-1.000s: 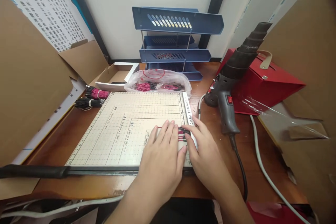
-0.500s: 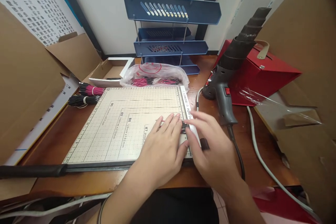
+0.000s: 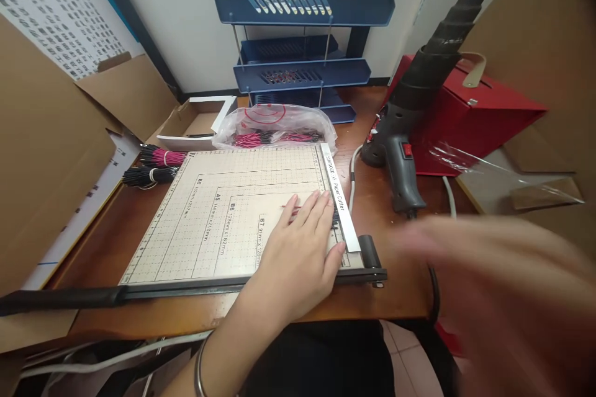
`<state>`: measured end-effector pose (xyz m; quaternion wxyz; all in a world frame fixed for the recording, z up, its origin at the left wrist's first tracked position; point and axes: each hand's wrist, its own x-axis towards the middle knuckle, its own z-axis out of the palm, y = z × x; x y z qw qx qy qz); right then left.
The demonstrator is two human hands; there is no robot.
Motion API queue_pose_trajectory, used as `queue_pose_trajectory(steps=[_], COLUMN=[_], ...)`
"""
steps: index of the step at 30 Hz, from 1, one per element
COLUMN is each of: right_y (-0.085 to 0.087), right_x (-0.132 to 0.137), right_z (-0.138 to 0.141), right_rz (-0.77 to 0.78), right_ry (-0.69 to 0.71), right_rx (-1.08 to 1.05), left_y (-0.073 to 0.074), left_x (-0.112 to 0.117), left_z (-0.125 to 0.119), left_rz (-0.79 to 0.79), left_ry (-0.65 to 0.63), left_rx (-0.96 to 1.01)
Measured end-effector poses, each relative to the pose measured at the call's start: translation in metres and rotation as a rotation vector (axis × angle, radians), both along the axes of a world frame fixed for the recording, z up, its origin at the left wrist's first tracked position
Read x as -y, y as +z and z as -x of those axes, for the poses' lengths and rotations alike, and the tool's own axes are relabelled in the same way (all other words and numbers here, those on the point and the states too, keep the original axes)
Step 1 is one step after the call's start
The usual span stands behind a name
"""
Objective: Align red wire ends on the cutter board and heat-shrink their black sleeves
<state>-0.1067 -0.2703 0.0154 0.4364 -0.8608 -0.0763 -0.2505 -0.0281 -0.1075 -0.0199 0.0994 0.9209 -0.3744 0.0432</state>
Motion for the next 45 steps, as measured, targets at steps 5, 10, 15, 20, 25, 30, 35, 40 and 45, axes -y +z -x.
queue_pose_trajectory(steps=[5, 10, 15, 20, 25, 30, 35, 40, 45], right_y=[-0.028, -0.051, -0.049, -0.051, -0.051, -0.049, -0.047, -0.042, -0.033], right_x=[-0.009, -0.015, -0.016, -0.017, -0.017, -0.015, -0.011, -0.004, 0.004], right_z=[-0.058, -0.066, -0.066, -0.069, -0.069, -0.065, -0.062, -0.064, -0.072], right_rz=[0.077, 0.111, 0.097, 0.097, 0.113, 0.093, 0.054, 0.177, 0.346], right_ry=[-0.080, -0.053, -0.027, -0.049, -0.065, -0.048, -0.056, -0.012, 0.016], right_rx=[-0.264, -0.380, -0.355, -0.279, -0.284, -0.280, -0.253, -0.241, -0.255], left_y=[-0.002, -0.010, -0.007, -0.002, -0.001, 0.000, 0.008, 0.015, 0.013], left_x=[-0.007, -0.012, -0.019, -0.022, -0.021, -0.023, -0.022, -0.021, -0.021], left_z=[0.016, 0.020, 0.016, 0.017, 0.017, 0.013, -0.001, -0.017, -0.023], left_rz=[0.052, 0.034, 0.039, 0.061, 0.045, 0.129, 0.299, 0.303, 0.270], left_ry=[0.116, 0.114, 0.052, 0.018, 0.029, 0.055, 0.148, 0.111, 0.119], left_rx=[0.159, 0.170, 0.068, -0.008, -0.031, 0.044, 0.109, 0.045, -0.037])
